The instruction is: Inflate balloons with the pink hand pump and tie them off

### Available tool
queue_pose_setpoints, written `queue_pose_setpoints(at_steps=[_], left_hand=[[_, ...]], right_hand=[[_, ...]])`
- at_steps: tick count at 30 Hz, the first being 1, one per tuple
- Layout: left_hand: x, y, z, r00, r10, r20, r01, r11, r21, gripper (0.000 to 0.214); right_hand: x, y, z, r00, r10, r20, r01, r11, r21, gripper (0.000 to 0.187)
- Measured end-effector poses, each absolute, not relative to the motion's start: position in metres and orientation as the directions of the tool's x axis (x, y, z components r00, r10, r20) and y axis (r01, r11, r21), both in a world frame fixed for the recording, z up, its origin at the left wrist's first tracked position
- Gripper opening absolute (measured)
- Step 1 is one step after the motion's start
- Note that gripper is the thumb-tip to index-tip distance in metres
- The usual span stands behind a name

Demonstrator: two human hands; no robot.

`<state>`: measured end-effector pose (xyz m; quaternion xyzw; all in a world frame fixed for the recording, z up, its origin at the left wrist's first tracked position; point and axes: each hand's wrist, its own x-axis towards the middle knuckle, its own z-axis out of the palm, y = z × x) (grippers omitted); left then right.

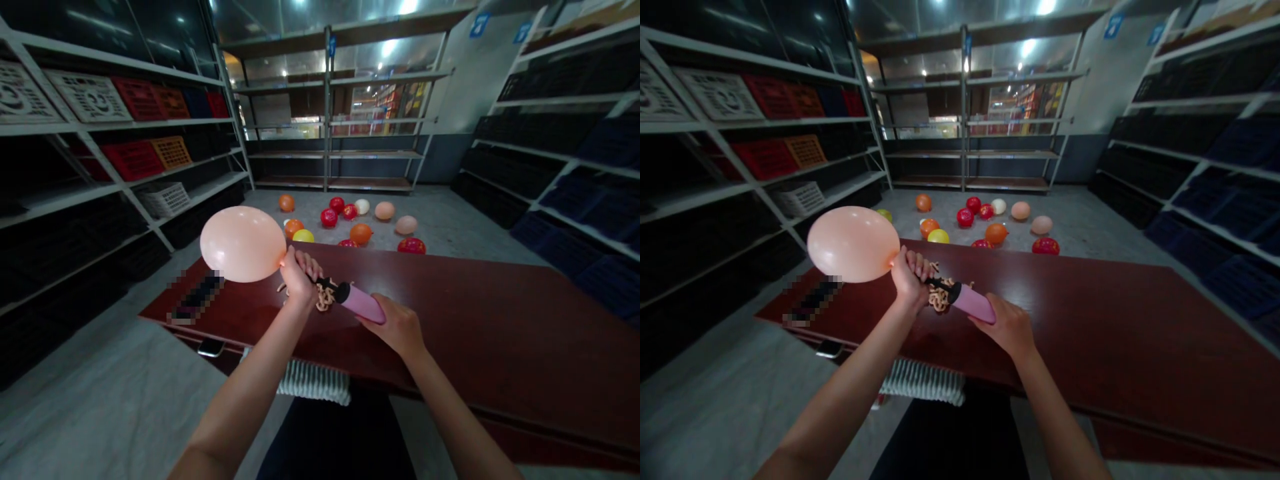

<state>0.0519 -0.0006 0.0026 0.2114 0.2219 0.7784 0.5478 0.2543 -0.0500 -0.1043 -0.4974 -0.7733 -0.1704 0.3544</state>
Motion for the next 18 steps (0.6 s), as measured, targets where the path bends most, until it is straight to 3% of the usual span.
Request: queue_pose_setpoints(at_steps=[9,18], left_hand=[[-0.003,-0.002,0.017,-0.355,0.933,0.06,-0.767,-0.327,0.551,0.052],[0.034,0.005,0.013,-0.353,0.932,0.079,-0.77,-0.338,0.541,0.054]], right_hand=[[0.253,-0.049,-0.106,-0.322,0.616,0.718,0.882,0.47,-0.007,0.038],[0.259,-0.045,-0.11,-0.258,0.601,0.756,0.917,0.399,-0.004,0.042]])
